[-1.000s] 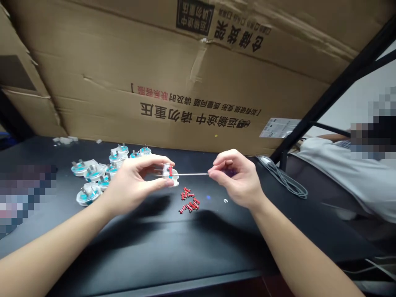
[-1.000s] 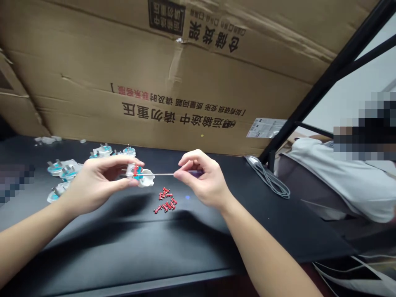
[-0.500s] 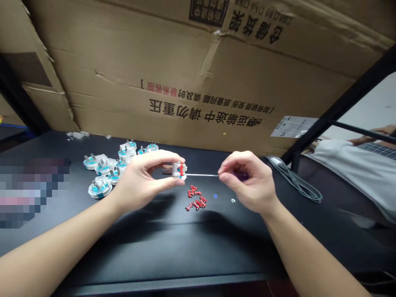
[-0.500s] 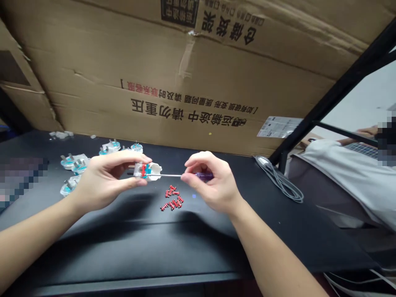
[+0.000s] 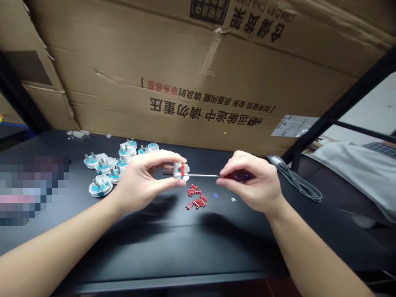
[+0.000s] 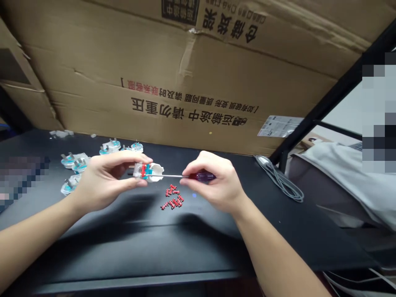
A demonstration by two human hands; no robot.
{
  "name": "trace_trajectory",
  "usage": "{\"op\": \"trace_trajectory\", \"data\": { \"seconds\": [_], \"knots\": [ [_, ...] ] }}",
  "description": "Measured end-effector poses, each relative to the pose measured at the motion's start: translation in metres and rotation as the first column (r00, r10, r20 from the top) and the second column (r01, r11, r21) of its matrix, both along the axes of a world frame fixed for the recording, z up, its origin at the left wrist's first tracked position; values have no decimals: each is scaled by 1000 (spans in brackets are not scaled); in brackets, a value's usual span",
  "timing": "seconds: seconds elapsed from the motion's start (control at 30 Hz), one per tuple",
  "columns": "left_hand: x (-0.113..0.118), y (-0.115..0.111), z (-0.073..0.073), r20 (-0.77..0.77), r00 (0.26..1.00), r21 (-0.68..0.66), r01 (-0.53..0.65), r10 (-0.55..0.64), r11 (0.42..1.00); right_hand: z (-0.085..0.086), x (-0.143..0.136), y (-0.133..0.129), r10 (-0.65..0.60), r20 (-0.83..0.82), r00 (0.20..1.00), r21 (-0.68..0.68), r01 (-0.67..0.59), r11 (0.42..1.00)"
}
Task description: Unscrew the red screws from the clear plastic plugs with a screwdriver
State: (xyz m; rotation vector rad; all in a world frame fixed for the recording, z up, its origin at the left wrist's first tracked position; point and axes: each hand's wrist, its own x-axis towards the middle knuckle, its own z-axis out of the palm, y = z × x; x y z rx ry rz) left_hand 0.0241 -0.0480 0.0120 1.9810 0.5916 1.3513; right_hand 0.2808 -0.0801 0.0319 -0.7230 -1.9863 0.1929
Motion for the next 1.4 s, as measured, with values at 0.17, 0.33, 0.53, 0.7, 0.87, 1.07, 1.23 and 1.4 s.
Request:
{"op": "trace_trajectory", "data": {
  "seconds": [0.17,0.33,0.53,0.7,0.87,1.07,1.23,1.4],
  "knots": [
    [-3,0,0,-27,999,25,-41,41,999,-1,-3,-1,-41,75,996,-63,46,997],
    [-1,2,0,-73,996,10,-49,49,999,-6,-7,4,-60,152,987,-5,61,998],
    [-5,24,-7,-179,966,-145,-212,185,966,-17,-1,21,-279,175,944,-117,301,946],
    [-10,45,-24,-616,724,119,-305,311,945,-30,2,34,-190,383,904,-309,319,896],
    [-16,42,-22,-697,637,212,-256,329,943,-37,-3,38,-156,452,878,-327,326,887],
    [-16,46,-16,-784,530,225,-241,322,944,-41,-11,36,-129,495,860,-347,331,878],
    [-10,43,-20,-802,507,221,-239,315,946,-47,-18,37,-98,519,849,-353,317,880],
    [-23,57,1,-809,433,280,-310,398,908,-51,-20,38,-81,541,837,-352,313,882]
  ]
}}
